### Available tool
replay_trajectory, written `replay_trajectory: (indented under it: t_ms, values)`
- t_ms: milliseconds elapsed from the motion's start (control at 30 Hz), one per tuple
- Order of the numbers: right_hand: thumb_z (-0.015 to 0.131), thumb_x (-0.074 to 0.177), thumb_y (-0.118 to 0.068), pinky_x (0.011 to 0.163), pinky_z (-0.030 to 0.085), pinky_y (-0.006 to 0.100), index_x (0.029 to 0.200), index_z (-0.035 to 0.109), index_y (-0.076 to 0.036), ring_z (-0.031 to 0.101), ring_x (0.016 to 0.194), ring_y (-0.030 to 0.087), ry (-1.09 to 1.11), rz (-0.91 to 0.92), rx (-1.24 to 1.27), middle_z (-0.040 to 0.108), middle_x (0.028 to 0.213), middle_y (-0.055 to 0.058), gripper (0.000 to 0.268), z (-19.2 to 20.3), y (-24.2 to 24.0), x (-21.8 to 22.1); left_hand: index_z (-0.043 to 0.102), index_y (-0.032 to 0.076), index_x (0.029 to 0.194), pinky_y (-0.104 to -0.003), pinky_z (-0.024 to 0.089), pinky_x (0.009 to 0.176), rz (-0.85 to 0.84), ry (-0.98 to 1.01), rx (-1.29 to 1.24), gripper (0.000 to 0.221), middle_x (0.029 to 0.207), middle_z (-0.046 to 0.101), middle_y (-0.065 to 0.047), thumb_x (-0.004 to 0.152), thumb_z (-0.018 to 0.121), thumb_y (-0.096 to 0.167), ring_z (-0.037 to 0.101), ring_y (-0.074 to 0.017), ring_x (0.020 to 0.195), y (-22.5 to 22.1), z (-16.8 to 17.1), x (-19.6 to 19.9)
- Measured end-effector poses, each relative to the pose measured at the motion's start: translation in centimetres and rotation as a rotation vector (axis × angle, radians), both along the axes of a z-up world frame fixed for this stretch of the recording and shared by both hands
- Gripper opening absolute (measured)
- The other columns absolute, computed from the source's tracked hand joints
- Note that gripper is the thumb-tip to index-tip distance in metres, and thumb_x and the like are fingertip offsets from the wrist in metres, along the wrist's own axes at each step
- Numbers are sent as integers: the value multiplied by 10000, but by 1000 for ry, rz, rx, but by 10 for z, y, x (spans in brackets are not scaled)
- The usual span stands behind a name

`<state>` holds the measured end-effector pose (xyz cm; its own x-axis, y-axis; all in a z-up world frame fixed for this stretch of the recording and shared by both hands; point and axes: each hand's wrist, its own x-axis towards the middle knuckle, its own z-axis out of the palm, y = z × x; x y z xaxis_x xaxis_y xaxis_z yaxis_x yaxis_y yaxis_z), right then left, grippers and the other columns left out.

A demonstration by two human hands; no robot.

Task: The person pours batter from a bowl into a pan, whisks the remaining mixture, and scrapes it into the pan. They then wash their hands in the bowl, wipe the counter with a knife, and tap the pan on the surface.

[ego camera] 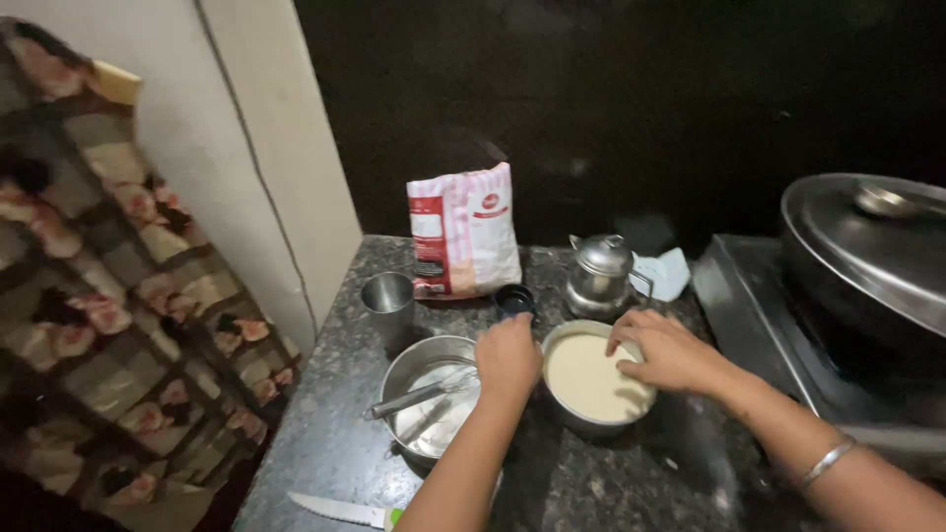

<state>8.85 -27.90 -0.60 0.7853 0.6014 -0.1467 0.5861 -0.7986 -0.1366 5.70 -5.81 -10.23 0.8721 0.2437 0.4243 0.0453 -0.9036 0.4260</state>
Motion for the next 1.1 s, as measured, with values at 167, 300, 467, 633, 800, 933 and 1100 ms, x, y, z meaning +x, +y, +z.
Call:
replay_trajectory:
  t_ms: [167,300,467,633,800,933,1100]
  values:
    - [726,802,-207,1012,512,385,1162,724,-110,651,1171,238,141,149,468,681,1215,75,373,-26,48,17,705,124,999,-498,500,780,160,-246,-13,140,908,720,-112,866,676,157,675,-334,892,43,56,-38]
    - [732,808,-145,886,598,323,1162,716,-90,738,1019,181,298,160,657,731,1102,82,359,-52,103,9,663,131,1054,-484,469,900,344,-336,-12,234,1080,653,-101,843,743,194,595,-320,1078,84,87,-63]
    - [716,795,-105,842,589,301,1157,751,-104,739,932,141,318,79,593,785,1038,59,363,-104,157,17,524,133,1325,-532,426,985,439,-367,-183,708,1294,555,-127,726,860,305,505,-358,1227,128,79,-66]
    - [719,871,-141,721,581,294,1163,773,-94,699,792,151,551,-141,622,811,986,91,301,-124,187,19,336,137,1502,-575,383,1034,375,-279,-349,1101,1470,469,-153,618,944,383,432,-389,1348,167,44,-52]
    - [673,878,-86,685,556,280,1168,744,-26,702,843,135,859,-233,916,767,994,79,305,-164,196,40,271,135,1529,-541,399,1067,179,-155,-477,1190,1482,479,-174,591,966,364,471,-387,1354,192,20,-37]
    - [673,871,-76,645,540,289,1152,733,19,695,822,150,869,-305,1009,750,964,101,303,-145,200,29,289,131,1511,-514,425,1052,116,-109,-537,1163,1461,500,-181,581,965,307,507,-400,1314,206,13,-26]
    - [641,884,-55,761,588,271,1189,717,32,725,892,166,902,-491,1037,759,1008,105,326,-121,203,5,452,111,1393,-482,482,1033,19,-151,-612,915,1369,576,-159,591,892,149,575,-395,1241,214,5,-22]
